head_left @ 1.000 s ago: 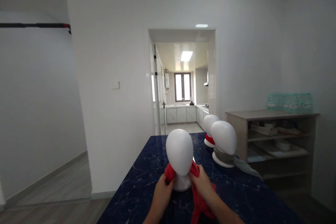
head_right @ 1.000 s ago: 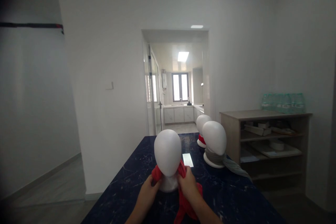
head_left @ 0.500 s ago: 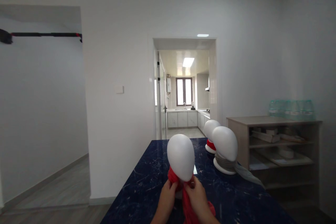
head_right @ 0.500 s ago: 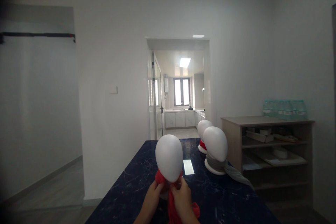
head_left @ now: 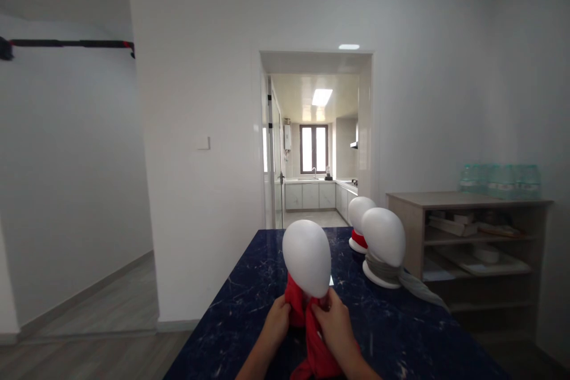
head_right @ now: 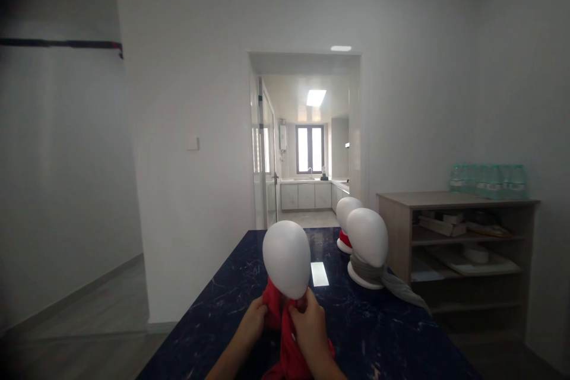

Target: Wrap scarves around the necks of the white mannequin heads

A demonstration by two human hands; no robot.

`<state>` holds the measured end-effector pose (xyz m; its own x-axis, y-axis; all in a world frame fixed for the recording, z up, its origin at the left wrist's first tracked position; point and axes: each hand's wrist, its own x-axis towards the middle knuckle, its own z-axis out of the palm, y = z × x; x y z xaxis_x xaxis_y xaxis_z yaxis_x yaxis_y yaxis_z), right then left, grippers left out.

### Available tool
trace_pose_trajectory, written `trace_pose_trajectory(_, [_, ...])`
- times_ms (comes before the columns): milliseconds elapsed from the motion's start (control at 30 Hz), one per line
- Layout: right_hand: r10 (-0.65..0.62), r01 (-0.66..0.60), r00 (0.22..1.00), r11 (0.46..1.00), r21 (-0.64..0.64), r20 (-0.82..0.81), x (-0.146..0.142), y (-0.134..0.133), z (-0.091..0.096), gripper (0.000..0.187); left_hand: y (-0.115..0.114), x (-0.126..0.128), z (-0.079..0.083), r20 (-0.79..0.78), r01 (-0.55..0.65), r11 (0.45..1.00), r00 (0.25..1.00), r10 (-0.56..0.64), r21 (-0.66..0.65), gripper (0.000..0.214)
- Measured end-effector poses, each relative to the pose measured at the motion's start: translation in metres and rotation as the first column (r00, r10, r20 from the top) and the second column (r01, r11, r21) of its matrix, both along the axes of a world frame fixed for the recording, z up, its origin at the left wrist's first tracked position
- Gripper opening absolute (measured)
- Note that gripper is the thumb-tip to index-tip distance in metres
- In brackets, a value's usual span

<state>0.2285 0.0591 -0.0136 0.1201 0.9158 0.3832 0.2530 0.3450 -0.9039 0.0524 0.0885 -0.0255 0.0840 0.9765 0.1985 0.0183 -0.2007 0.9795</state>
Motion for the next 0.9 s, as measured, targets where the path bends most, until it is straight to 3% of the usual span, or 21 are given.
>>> trace_pose_trajectory(100, [0.046,-0.046,0.999,0.999,-0.027,0.004,-0.002,0.000,0.000,0.018,-0.002,-0.002,0.002,-0.024,0.023,0.996,0.999,-0.021,0.085,0.027])
trace_pose_trajectory(233, [0.123,-0.122,0.992,0.992,-0.029,0.032,-0.003,-0.003,-0.001,0.021,-0.005,-0.005,0.007,-0.098,0.005,0.996,0.995,0.004,0.091,0.028])
trace_pose_trajectory(400, [0.120,-0.125,0.989,0.990,0.058,0.087,-0.007,-0.008,-0.002,0.027,-0.009,-0.008,0.012,-0.101,0.095,0.991,0.991,-0.086,0.091,0.040])
trace_pose_trajectory(633, [0.227,-0.239,0.969,0.961,0.137,0.099,-0.018,-0.021,0.009,0.039,-0.014,-0.007,0.022,-0.200,0.096,0.986,0.978,-0.067,0.139,0.044])
trace_pose_trajectory(767, [0.353,-0.350,0.935,0.933,0.079,-0.029,-0.016,-0.017,0.003,0.043,-0.017,-0.006,0.028,-0.298,0.104,0.985,0.953,-0.059,0.137,0.053])
trace_pose_trajectory(900, [0.405,-0.408,0.886,0.912,0.036,-0.225,-0.019,0.000,-0.011,0.050,-0.018,-0.001,0.024,-0.329,0.094,0.987,0.943,-0.047,0.130,0.081])
